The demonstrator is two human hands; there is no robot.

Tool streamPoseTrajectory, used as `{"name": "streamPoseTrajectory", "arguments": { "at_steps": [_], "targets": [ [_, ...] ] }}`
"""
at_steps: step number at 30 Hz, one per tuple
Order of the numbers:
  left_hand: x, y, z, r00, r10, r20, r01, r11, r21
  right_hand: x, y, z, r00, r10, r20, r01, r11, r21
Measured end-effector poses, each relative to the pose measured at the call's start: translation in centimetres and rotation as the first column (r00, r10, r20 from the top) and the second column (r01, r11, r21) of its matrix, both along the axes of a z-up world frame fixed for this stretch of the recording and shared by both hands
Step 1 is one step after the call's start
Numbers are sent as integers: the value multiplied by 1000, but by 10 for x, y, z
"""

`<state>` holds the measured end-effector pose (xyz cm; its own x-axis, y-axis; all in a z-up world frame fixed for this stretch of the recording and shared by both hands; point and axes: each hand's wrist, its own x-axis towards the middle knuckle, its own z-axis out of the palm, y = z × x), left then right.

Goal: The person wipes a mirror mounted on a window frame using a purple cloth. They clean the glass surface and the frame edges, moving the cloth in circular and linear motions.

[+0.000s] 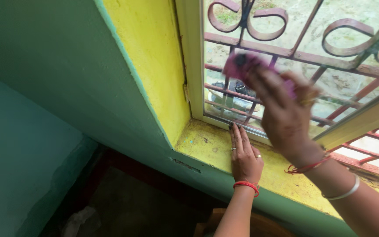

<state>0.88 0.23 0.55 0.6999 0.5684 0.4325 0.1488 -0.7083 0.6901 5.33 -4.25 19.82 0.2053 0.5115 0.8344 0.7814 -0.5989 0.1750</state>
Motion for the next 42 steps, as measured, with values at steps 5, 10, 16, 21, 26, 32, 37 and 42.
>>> {"name": "streamPoseTrajectory", "arguments": {
  "at_steps": [5,10,16,21,26,32,37,42],
  "targets": [
    [4,-3,-11,1000,28,10,-29,997,75,6,12,-48,990,127,-64,-136,975,-175],
    [5,-1,-12,1000,13,17,-14,998,61,3,22,-29,995,44,-87,-61,977,-203],
    [3,-3,-9,1000,8,12,-9,999,48,7,41,30,994,97,53,-100,994,47],
    [4,-3,-12,1000,-6,11,6,1000,18,12,58,21,987,97,130,-91,995,-50],
    [6,-4,-17,1000,-11,18,11,1000,11,13,62,-30,985,167,37,-152,952,-265],
    [5,-4,-16,999,-32,17,32,999,-22,14,62,-39,980,184,-73,-198,912,-359],
    [3,-3,-11,1000,0,18,-1,999,52,16,69,2,993,118,29,-112,981,-155],
    [3,-2,-9,1000,-17,0,17,1000,24,19,78,20,981,103,167,-90,993,-82]
  ]
}}
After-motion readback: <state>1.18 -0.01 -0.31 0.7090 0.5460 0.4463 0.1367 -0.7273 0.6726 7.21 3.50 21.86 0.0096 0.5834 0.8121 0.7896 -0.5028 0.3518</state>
